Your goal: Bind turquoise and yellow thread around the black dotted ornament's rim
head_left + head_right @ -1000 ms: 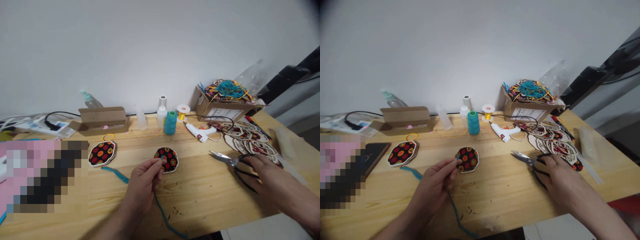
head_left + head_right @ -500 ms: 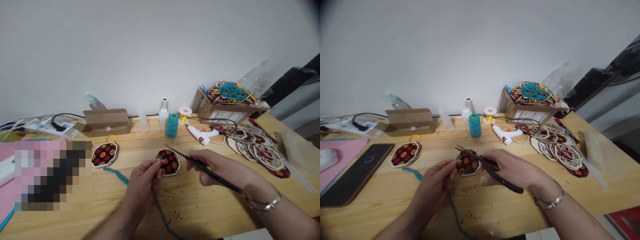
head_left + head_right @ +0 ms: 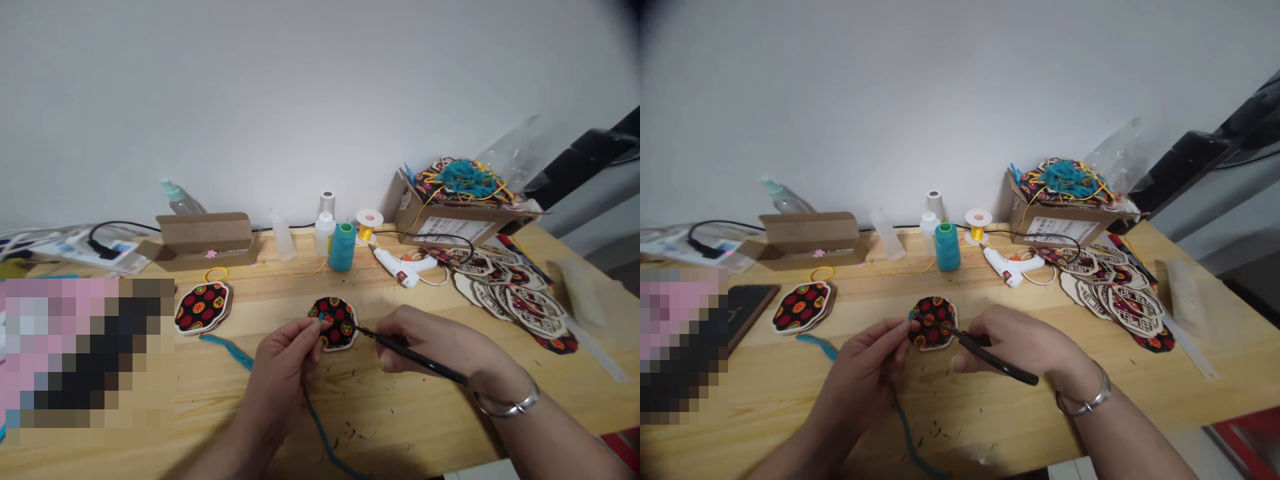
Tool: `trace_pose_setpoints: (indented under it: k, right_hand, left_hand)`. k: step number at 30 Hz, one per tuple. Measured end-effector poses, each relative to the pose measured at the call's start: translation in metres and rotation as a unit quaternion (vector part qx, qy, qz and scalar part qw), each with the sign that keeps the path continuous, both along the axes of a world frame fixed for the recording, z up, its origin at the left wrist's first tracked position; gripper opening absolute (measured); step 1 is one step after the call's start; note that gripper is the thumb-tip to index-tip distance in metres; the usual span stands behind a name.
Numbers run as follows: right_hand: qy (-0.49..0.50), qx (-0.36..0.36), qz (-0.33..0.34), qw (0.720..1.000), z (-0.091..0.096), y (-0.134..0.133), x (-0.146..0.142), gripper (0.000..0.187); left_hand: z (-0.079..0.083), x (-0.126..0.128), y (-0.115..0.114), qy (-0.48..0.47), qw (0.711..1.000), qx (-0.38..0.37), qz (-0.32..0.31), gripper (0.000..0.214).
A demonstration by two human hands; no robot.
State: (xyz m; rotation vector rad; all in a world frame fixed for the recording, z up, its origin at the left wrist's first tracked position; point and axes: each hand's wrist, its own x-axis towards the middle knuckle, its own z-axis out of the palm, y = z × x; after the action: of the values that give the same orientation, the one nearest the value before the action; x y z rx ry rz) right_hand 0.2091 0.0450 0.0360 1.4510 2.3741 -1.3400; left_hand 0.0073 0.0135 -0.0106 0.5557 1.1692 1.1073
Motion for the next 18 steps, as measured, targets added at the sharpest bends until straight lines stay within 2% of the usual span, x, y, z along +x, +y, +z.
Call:
trace_pose_setpoints:
  k: [4,9,18]
  right_hand:
    - [0.021,0.023,-0.026,0.999,-0.0025,-0.002,-0.0043,0.041]
    - [0.047,0.005,-0.02,0.999,-0.0056,-0.0002,-0.0044,0.039]
    - [0.049,-0.012,-0.03,0.998,-0.0074,0.0014,-0.0062,0.037]
  left_hand:
    - [-0.0004,0.0004,-0.002,0.042,0.999,0.022,-0.026,0.013]
    - [-0.0028,0.0004,-0.0039,0.081,0.994,0.04,-0.063,0.017]
    - [-0.0033,0.0,-0.0031,0.088,0.993,0.029,-0.069,0.018]
